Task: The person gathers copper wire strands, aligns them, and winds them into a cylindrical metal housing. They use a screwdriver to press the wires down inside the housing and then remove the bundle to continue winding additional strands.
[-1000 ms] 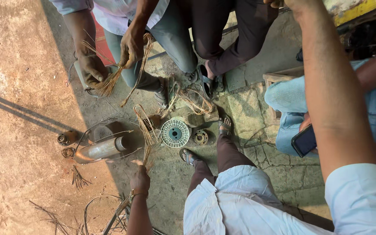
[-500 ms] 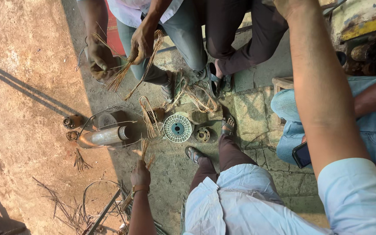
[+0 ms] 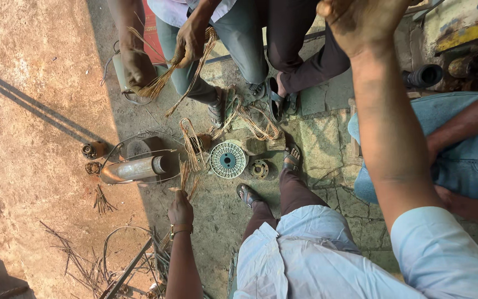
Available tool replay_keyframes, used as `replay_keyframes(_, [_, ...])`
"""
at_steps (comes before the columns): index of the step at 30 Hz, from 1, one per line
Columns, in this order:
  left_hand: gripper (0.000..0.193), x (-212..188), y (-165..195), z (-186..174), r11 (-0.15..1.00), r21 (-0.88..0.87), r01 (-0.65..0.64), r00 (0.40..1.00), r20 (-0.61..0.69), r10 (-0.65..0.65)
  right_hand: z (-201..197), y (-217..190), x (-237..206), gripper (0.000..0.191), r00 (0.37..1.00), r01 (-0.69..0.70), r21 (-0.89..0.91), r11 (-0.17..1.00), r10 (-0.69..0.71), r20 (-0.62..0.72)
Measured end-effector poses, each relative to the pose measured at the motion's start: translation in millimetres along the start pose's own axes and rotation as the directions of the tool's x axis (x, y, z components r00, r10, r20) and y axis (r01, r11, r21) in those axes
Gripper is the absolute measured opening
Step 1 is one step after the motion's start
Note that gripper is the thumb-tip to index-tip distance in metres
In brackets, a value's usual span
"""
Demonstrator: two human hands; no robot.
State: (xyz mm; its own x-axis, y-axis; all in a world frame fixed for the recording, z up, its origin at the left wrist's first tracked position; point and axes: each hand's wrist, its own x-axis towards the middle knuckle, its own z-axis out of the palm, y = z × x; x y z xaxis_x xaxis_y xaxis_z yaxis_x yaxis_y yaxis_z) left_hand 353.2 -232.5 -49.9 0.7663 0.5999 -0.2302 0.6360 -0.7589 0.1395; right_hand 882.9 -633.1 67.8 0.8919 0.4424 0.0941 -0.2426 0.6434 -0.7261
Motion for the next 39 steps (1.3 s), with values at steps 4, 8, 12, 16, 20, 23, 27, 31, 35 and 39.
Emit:
replay_keyframes(4, [0.019,-3.3,-11.5,4.8,0.997,-0.053,-0.051,0.995,-0.093,0.046,44.2,34.3,-67.8,0.069,0.999,-0.038,0.193,0.980,0.041,-0.013])
replay_keyframes(8, [0.014,-5.3,-27.6,3.3,0.978,-0.157,-0.135,0.981,-0.162,0.109,84.3,88.0,-150.4,0.070,0.962,-0.219,0.183,0.958,0.243,-0.122])
replay_keyframes(12, [0.022,-10.6,-46.8,-7.3,0.951,-0.258,-0.172,0.972,-0.199,0.122,125.8,141.2,-226.2,0.066,0.947,-0.280,0.163,0.946,0.300,-0.112])
replay_keyframes(16, [0.022,-32.4,-70.2,-22.2,0.891,-0.416,-0.181,0.960,-0.272,0.068,173.1,184.2,-292.7,0.067,0.898,-0.386,0.135,0.912,0.406,-0.173])
replay_keyframes(20, [0.018,-59.3,-99.0,-41.6,0.809,-0.496,-0.316,0.883,-0.466,0.058,231.7,219.3,-346.0,0.060,0.900,-0.433,0.063,0.899,0.435,-0.035])
replay_keyframes(23, [0.017,-79.9,-116.9,-61.1,0.737,-0.621,-0.267,0.904,-0.425,-0.030,270.9,240.6,-374.2,0.054,0.869,-0.494,0.018,0.869,0.493,0.047])
replay_keyframes(27, [0.020,-105.8,-133.5,-89.7,0.609,-0.736,-0.297,0.859,-0.485,-0.167,304.4,265.1,-392.2,0.048,0.832,-0.520,-0.087,0.850,0.527,0.173])
replay_keyframes(31, [0.021,-131.8,-153.0,-114.7,0.555,-0.738,-0.384,0.794,-0.570,-0.210,326.3,291.6,-398.1,0.039,0.783,-0.563,-0.102,0.820,0.568,0.253])
replay_keyframes(35, [0.022,-156.7,-177.5,-135.7,0.441,-0.819,-0.366,0.830,-0.502,-0.244,351.9,318.2,-401.4,0.033,0.722,-0.600,-0.131,0.790,0.604,0.337])
replay_keyframes(39, [0.024,-177.6,-189.5,-155.1,0.449,-0.796,-0.405,0.770,-0.562,-0.303,373.3,326.1,-398.9,0.035,0.689,-0.587,-0.212,0.781,0.620,0.375])
